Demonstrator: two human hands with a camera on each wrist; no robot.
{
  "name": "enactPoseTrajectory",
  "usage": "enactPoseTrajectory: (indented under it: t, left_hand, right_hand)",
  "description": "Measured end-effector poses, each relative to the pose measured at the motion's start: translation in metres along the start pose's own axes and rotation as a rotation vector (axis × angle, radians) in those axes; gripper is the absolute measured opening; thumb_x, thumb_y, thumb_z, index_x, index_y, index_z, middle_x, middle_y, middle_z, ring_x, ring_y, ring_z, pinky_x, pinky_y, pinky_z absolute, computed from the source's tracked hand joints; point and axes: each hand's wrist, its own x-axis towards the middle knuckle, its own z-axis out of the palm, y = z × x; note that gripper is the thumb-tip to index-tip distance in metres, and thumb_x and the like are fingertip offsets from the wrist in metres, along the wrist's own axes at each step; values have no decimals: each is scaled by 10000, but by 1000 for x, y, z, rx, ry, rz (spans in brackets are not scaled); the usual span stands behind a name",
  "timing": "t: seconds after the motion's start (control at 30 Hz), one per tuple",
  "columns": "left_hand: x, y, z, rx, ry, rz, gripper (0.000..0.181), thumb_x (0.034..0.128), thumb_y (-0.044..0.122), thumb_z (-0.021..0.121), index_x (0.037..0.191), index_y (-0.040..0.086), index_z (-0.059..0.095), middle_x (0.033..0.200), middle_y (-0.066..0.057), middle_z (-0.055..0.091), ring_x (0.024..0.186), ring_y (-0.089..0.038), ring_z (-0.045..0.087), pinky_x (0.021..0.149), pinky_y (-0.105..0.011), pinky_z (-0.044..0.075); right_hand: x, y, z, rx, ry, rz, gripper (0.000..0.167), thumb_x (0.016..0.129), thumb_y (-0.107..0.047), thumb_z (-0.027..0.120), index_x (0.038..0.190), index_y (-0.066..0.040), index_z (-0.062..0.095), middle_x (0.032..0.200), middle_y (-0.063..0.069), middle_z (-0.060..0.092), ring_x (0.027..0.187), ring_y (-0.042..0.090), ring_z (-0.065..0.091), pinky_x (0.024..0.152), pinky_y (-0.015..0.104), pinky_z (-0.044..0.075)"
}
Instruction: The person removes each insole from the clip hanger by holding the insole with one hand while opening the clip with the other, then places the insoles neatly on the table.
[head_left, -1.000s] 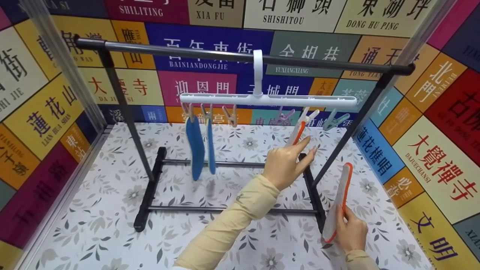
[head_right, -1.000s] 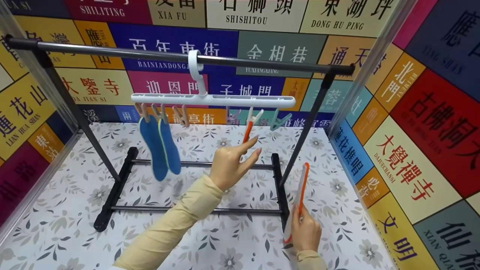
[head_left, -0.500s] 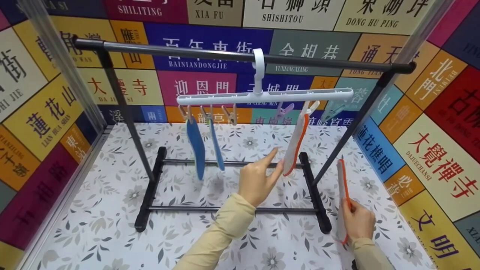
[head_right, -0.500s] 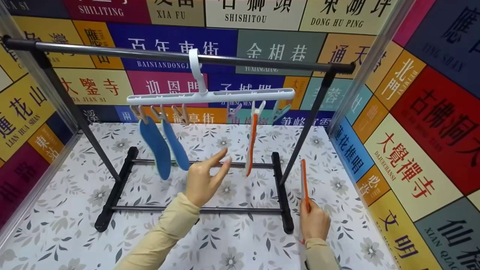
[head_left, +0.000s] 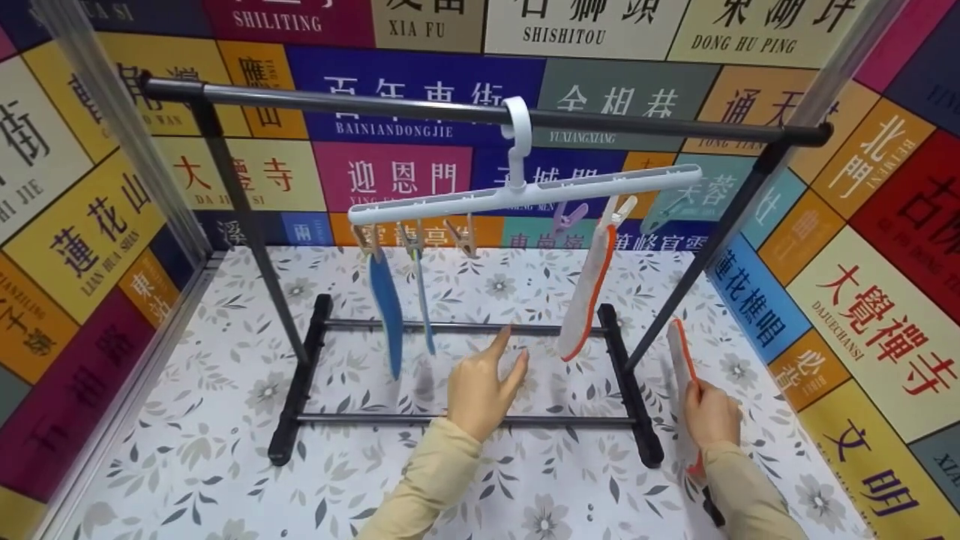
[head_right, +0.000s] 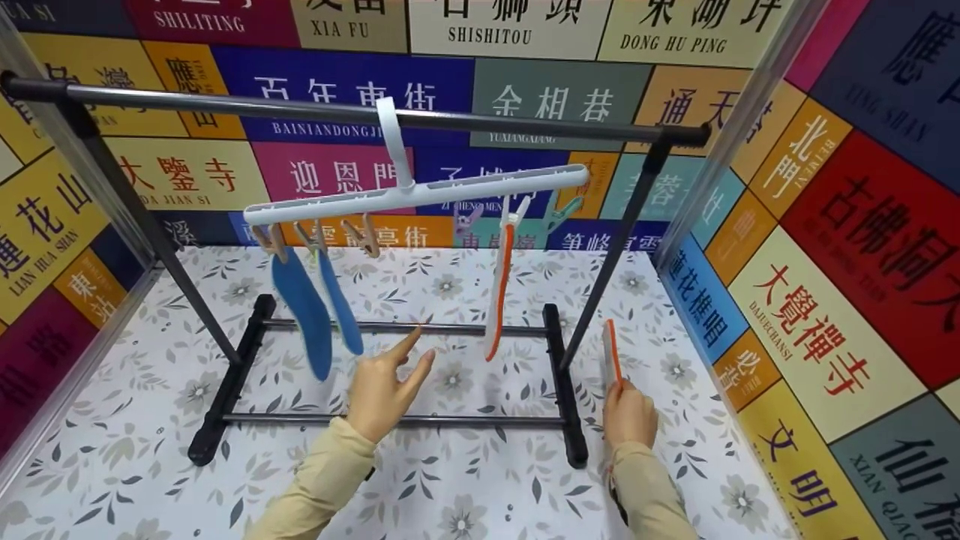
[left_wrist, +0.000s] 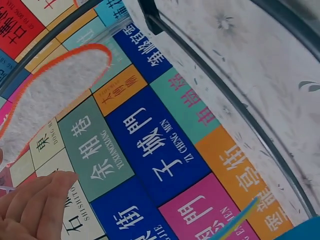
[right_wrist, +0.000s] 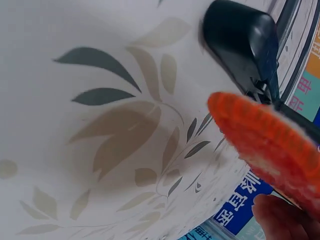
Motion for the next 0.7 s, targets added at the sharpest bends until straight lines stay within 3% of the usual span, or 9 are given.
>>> enactPoseTrajectory:
  t: [0.1,0.23,0.47,0.7]
  left_hand:
    - [-7,-5,-3,21,-6,-21,429,930,350,663,1255,70,678,980,-161,755,672,-292,727,538,-362,542]
    - [-14,-11,-7,30,-26,-39,427,932,342,659,1260,68,673,991,-170,752,701,-299,731,567,-374,550]
    - [-22,-17,-18,36,-26,-38,432,939,329,654,1266,47,667,947,-183,752,559,-246,677,516,-366,526]
    - [-27,-25,-23,36,-26,-41,410,945,312,647,1255,45,674,887,-181,752,535,-220,658,537,-373,540]
  right_hand:
    - [7,-1,4,-19,-57,-13,367,1017,-153,419,1093,95,679,1011,356,658,901,578,608,777,641,442]
    - [16,-3,11,-40,-99,-25,357,1017,-153,438,992,102,687,956,365,653,839,576,607,731,639,438]
    - [27,-3,21,-95,-176,-34,366,1011,-155,440,763,47,617,885,358,648,781,564,603,686,633,441]
    - [35,-6,32,-105,-281,14,367,1000,-173,442,910,106,662,938,371,644,744,521,605,668,601,450]
